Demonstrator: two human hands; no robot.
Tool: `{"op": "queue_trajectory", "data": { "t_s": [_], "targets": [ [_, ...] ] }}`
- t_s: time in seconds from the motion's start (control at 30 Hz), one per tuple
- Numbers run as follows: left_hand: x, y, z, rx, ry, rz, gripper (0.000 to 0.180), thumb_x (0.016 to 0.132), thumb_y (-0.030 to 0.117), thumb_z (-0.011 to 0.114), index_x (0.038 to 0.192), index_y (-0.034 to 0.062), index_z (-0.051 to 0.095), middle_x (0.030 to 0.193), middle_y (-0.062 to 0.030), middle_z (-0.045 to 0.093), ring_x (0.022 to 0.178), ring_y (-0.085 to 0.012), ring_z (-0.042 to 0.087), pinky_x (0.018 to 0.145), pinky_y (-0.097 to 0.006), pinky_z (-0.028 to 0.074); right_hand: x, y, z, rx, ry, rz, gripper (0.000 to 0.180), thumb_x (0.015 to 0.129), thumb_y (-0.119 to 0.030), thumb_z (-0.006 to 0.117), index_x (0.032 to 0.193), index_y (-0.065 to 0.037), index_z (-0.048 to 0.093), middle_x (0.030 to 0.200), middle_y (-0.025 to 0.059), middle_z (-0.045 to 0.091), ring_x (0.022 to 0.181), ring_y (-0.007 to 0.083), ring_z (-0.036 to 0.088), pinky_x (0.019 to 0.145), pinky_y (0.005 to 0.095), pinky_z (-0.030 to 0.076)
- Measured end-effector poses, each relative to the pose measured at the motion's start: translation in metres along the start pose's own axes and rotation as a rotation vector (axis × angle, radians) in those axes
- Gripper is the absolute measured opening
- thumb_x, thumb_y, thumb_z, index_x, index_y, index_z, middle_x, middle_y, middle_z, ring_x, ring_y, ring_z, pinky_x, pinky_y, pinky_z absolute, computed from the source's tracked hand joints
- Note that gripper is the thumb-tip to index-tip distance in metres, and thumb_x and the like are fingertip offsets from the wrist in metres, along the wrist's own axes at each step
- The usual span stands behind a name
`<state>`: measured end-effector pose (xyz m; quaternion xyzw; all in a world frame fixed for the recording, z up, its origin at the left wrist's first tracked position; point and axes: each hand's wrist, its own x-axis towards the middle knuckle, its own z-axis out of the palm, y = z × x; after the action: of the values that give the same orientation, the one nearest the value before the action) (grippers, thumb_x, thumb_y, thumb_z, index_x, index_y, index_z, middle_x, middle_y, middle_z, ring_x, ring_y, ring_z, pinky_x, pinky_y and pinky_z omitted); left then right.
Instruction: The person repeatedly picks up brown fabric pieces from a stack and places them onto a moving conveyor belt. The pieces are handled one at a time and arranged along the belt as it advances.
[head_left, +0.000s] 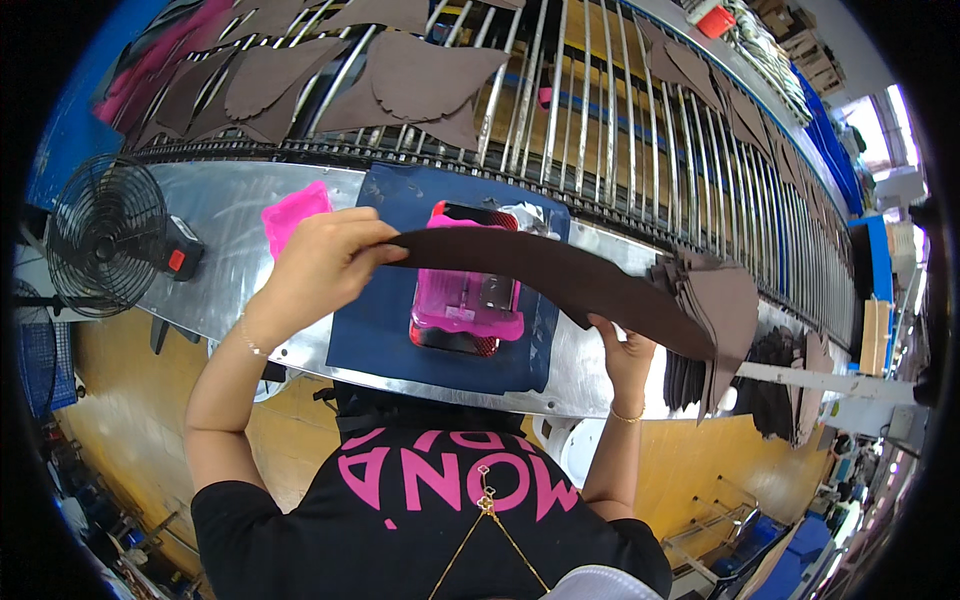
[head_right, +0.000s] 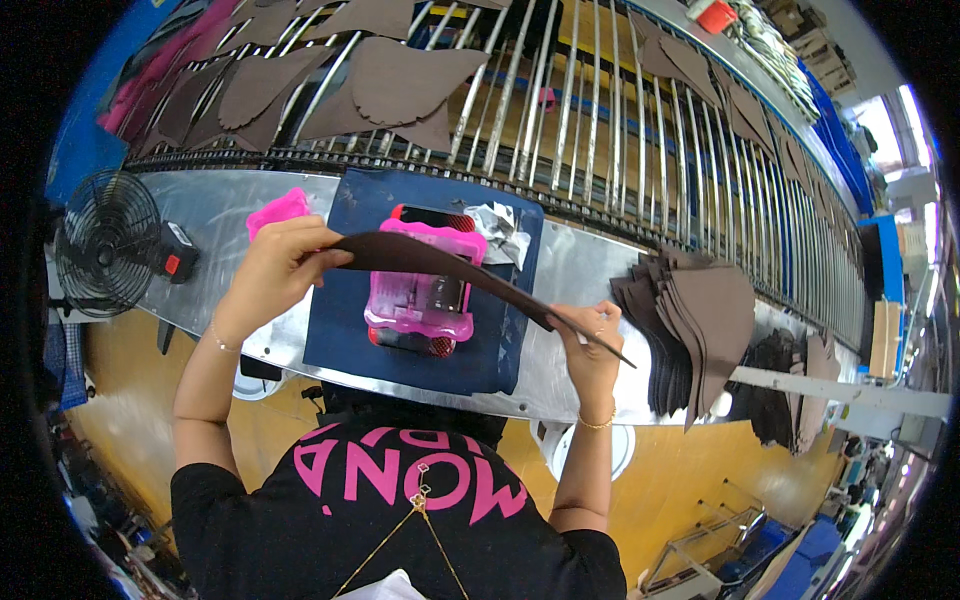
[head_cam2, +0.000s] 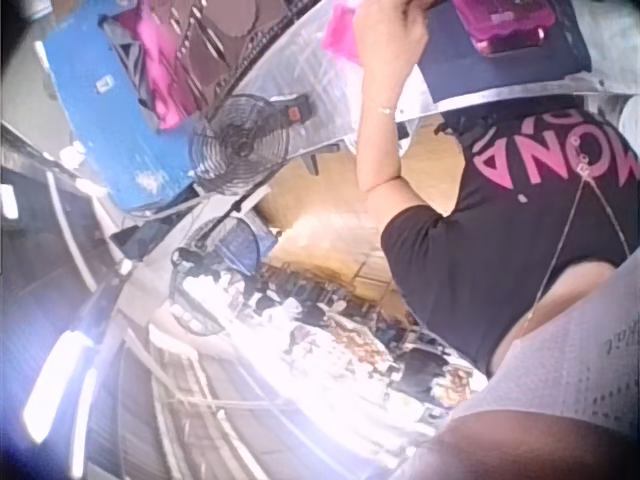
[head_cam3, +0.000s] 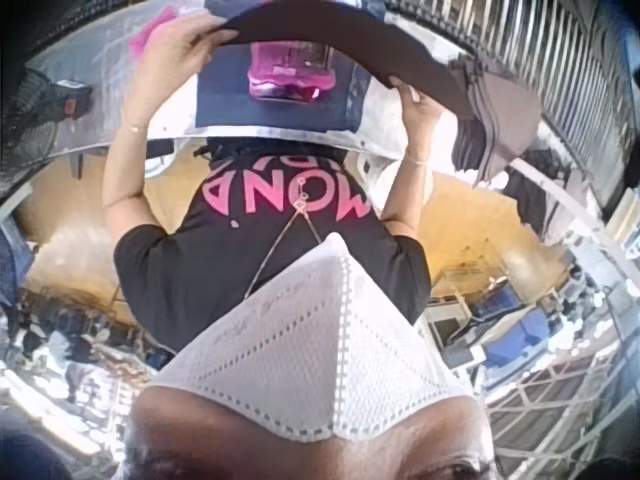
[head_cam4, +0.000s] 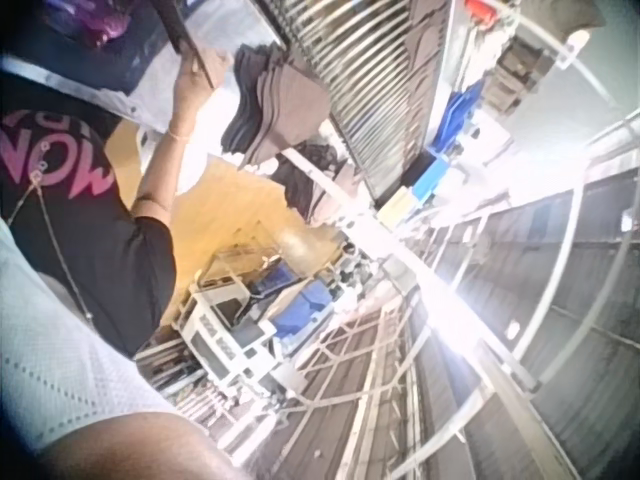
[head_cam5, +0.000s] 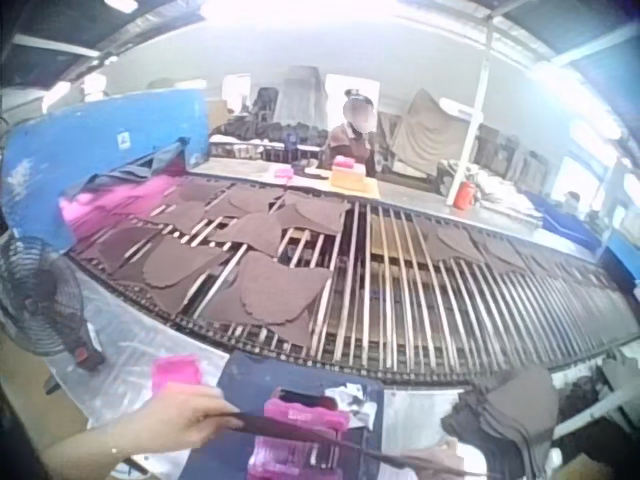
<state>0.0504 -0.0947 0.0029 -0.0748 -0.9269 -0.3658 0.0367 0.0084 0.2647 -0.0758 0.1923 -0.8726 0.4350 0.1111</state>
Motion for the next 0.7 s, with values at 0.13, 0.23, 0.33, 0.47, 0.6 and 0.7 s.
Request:
{"op": "queue_trajectory", "data": {
  "t_s": [0.13, 0.23, 0.33, 0.47, 0.6, 0.7],
  "targets": [
    [0.022, 0.025, 0.025, 0.000, -0.036, 0.191, 0.008, 0.076, 0.011, 0.068, 0.083, 0.0078, 0.068, 0.076, -0.0071, 0.053, 0.068, -0.0279, 0.057, 0.060, -0.038, 0.046, -0.034, 0.042, -0.047, 0.056, 0.152, 0.071, 0.013, 0.079, -0.001, 0.070, 0.092, 0.002, 0.066, 0.084, 0.0037, 0.065, 0.073, 0.0116, 0.057, 0.072, 0.0247, 0.045],
    [0.039, 0.043, 0.042, 0.103, -0.045, 0.367, 0.013, 0.073, 0.011, 0.072, 0.084, 0.0045, 0.068, 0.079, -0.0064, 0.053, 0.072, -0.0252, 0.055, 0.061, -0.033, 0.045, -0.047, 0.030, -0.091, 0.331, 0.416, 0.353, 0.010, 0.087, -0.007, 0.064, 0.090, 0.003, 0.062, 0.080, -0.0007, 0.059, 0.070, 0.0048, 0.048, 0.063, 0.0194, 0.038],
    [0.058, 0.059, 0.063, 0.098, -0.084, 0.540, 0.022, 0.072, 0.019, 0.075, 0.090, 0.0087, 0.070, 0.080, -0.0046, 0.051, 0.076, -0.0243, 0.054, 0.064, -0.034, 0.046, -0.045, 0.027, -0.127, 0.041, 0.547, 0.133, 0.009, 0.089, -0.008, 0.063, 0.088, 0.001, 0.062, 0.080, -0.0030, 0.058, 0.071, 0.0017, 0.044, 0.061, 0.0166, 0.034],
    [0.107, 0.088, 0.056, -0.325, -0.147, 0.604, 0.031, 0.076, 0.026, 0.075, 0.101, 0.0084, 0.067, 0.079, -0.0033, 0.053, 0.067, -0.0154, 0.052, 0.059, -0.028, 0.043, -0.015, -0.013, -0.167, 0.077, 0.539, 0.139, 0.016, 0.086, -0.008, 0.067, 0.098, 0.003, 0.066, 0.085, 0.0002, 0.062, 0.077, 0.0049, 0.052, 0.071, 0.0164, 0.041],
    [0.154, 0.125, 0.010, -0.382, -0.166, 0.450, 0.028, 0.084, 0.026, 0.069, 0.094, -0.0001, 0.064, 0.052, 0.0029, 0.049, 0.046, -0.0028, 0.044, 0.044, -0.021, 0.034, 0.017, -0.025, -0.167, 0.071, 0.467, 0.185, 0.020, 0.087, -0.009, 0.066, 0.102, 0.004, 0.065, 0.088, 0.0018, 0.064, 0.078, 0.0056, 0.054, 0.074, 0.0179, 0.042],
    [0.177, 0.113, 0.002, -0.342, -0.151, 0.305, 0.021, 0.087, 0.022, 0.065, 0.088, 0.0010, 0.064, 0.049, 0.0028, 0.046, 0.039, -0.0036, 0.043, 0.038, -0.020, 0.032, 0.030, -0.020, -0.163, 0.093, 0.481, 0.196, 0.021, 0.089, -0.011, 0.064, 0.103, 0.003, 0.063, 0.088, 0.0042, 0.065, 0.080, 0.0084, 0.058, 0.077, 0.0209, 0.046]
  ]
}}
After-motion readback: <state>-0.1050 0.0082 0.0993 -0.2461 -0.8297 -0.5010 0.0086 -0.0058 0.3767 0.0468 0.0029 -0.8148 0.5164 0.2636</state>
